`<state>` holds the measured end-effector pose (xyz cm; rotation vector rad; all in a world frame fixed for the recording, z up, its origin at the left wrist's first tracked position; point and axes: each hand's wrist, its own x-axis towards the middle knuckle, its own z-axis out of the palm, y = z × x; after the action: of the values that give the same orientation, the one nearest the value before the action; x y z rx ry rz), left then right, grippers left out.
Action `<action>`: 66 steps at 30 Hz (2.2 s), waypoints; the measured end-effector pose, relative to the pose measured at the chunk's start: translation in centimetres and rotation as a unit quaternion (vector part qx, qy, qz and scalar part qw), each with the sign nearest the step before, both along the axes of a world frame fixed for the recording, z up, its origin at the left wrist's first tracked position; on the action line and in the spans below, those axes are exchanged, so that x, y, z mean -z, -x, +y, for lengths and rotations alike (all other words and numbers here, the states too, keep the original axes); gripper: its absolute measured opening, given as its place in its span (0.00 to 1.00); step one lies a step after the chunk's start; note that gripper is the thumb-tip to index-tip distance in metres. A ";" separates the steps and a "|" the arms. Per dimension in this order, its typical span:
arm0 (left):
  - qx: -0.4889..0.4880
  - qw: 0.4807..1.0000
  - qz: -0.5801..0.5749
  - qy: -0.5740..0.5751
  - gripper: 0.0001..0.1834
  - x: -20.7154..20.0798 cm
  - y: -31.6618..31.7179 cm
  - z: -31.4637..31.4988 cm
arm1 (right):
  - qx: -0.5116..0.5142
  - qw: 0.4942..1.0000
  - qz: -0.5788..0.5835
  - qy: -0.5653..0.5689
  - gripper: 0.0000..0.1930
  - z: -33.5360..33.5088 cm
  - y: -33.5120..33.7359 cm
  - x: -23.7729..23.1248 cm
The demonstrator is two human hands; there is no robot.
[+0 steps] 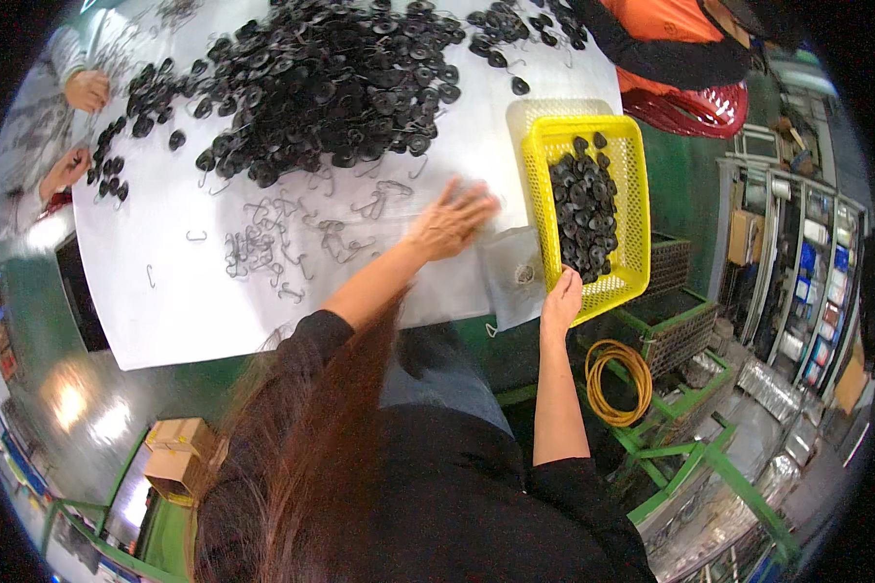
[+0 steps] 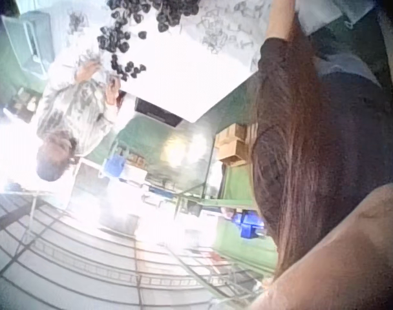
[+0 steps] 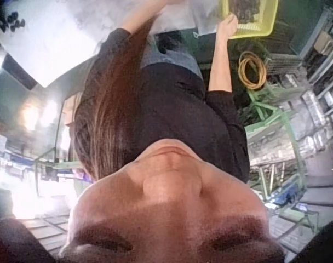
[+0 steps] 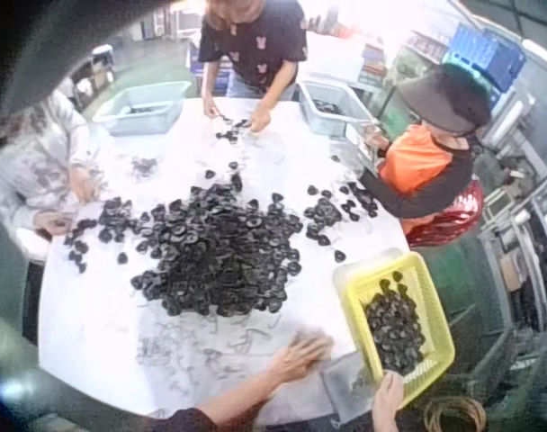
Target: The person repeatedly picks small black components and metal hooks from a table, attaches the hooks to the components, and places the assembled units into a yellow basket. The process continues throughout the clip with multiple units being assembled and collected.
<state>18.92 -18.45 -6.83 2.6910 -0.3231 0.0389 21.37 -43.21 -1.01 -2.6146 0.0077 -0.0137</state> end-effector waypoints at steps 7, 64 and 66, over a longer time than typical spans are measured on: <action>-0.289 0.953 0.004 -0.085 0.28 1.5 11.3 9.7 | 0.000 0.999 0.000 0.034 0.16 0.5 0.5 -0.2; -0.468 0.873 -0.011 -0.135 0.26 1.0 30.2 37.0 | -0.293 0.949 0.071 0.093 0.18 26.4 16.1 -8.2; -0.509 0.849 0.028 -0.137 0.26 1.2 32.9 39.9 | -0.265 0.950 0.078 0.146 0.18 22.1 16.9 -8.2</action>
<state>-13.98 21.48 -8.04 2.7884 1.2190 0.2369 4.44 -21.15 7.21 -2.8150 -0.6863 0.4078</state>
